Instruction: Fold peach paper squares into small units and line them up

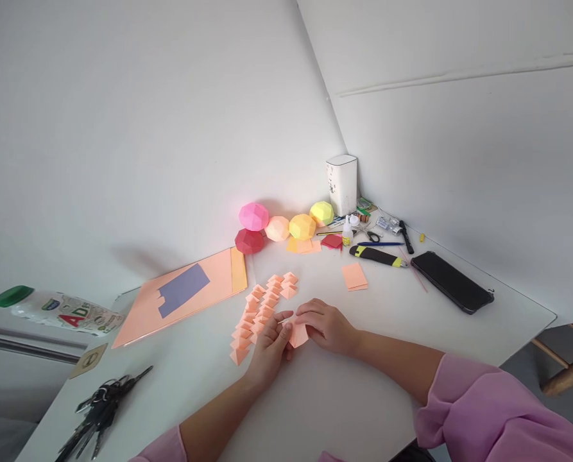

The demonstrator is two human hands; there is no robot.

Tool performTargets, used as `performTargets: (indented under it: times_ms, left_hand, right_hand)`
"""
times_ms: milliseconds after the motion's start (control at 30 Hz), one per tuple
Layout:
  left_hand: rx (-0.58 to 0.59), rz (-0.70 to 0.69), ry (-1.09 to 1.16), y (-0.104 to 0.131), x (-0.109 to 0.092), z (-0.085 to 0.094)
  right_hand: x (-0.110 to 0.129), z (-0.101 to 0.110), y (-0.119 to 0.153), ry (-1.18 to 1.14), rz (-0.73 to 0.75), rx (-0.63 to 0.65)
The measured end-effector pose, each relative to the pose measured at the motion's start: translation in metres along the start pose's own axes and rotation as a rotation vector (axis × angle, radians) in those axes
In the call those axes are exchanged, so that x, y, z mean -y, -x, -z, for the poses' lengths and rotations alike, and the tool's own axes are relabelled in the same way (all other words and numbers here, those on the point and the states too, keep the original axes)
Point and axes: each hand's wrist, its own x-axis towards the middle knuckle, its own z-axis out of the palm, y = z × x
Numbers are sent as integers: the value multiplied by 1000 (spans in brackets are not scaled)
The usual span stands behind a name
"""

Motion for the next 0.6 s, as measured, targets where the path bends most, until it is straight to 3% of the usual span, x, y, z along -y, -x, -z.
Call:
performTargets:
  times_ms: [133, 333, 433, 600]
  left_hand:
    - [-36, -50, -14, 1, -3, 0]
    - [3, -148, -46, 2, -4, 1]
    - [15, -125, -44, 2, -2, 1]
    - [56, -75, 10, 1, 0, 0]
  right_hand:
    - [0, 1, 0, -187, -197, 8]
    - [4, 3, -1, -469, -500, 93]
    - [2, 5, -3, -600, -602, 133]
    - [0, 7, -4, -719, -697, 85]
